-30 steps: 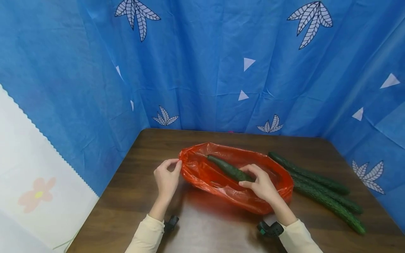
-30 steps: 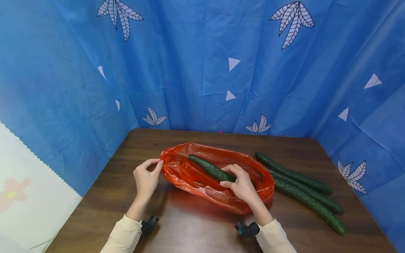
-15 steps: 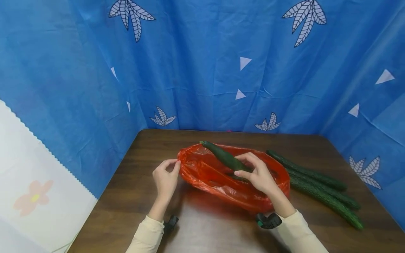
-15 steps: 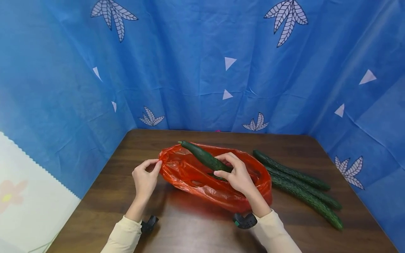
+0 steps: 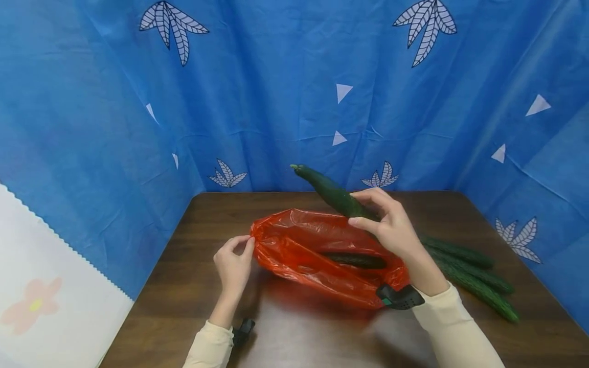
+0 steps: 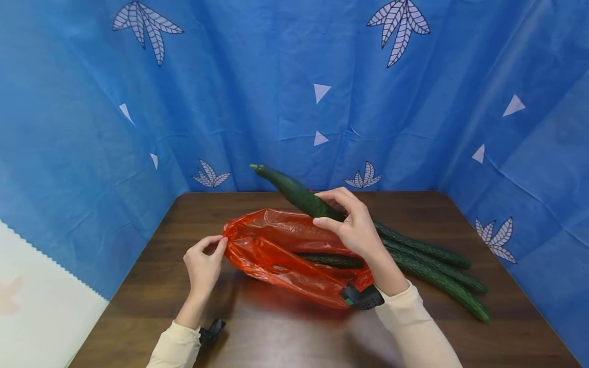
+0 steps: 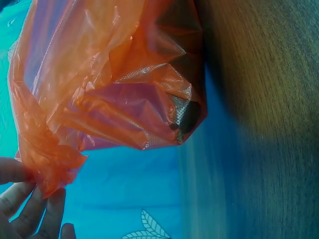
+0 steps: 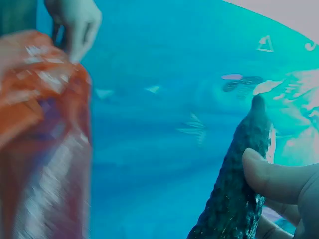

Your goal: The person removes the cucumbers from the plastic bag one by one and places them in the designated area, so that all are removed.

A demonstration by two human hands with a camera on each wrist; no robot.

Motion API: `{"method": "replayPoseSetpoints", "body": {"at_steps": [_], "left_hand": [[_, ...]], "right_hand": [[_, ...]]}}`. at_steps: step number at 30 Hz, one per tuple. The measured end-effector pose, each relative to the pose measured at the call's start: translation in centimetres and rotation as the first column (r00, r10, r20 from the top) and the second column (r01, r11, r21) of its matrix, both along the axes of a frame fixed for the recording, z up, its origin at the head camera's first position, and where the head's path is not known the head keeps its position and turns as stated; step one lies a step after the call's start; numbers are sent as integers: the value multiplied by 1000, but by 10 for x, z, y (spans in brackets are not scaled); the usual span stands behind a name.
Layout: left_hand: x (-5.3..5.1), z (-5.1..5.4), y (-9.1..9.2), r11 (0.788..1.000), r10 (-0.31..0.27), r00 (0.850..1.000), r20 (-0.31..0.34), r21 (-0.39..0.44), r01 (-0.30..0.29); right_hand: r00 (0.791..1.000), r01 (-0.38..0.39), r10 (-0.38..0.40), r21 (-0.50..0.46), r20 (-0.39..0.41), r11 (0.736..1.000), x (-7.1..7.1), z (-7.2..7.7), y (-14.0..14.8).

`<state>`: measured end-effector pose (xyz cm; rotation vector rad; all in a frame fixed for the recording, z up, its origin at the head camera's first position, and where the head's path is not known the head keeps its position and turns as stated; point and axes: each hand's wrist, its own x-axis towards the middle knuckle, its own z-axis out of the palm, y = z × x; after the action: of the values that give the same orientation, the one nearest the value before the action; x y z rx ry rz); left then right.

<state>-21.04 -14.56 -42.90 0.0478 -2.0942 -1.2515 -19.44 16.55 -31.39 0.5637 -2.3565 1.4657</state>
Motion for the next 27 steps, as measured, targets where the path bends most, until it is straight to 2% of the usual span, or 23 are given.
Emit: {"method": "replayPoseSetpoints", "body": {"at_steps": [5,10,14,20,27], "left_hand": [[-3,-1,0,1000,10,1000,-20,-10,-10],[-2,-2,0,1000,14,1000,-22,-16,-14],[-1,-5,0,1000,8,1000,4,-19,-8],[-1,-6,1,1000,4,1000,27,-20,-3],[-3,-5,1,1000,16,999,45,-12,-15]], "right_hand": [[993,112,-109,77,-43,991,3,23,27],[975,224,-220,183,-41,957,-5,28,59],[961,261,-276,260,23,930,-19,23,86],[940,262,-319,343,121,902,-42,7,122],[931,248,-330,396,155,884,-62,-8,149]]}}
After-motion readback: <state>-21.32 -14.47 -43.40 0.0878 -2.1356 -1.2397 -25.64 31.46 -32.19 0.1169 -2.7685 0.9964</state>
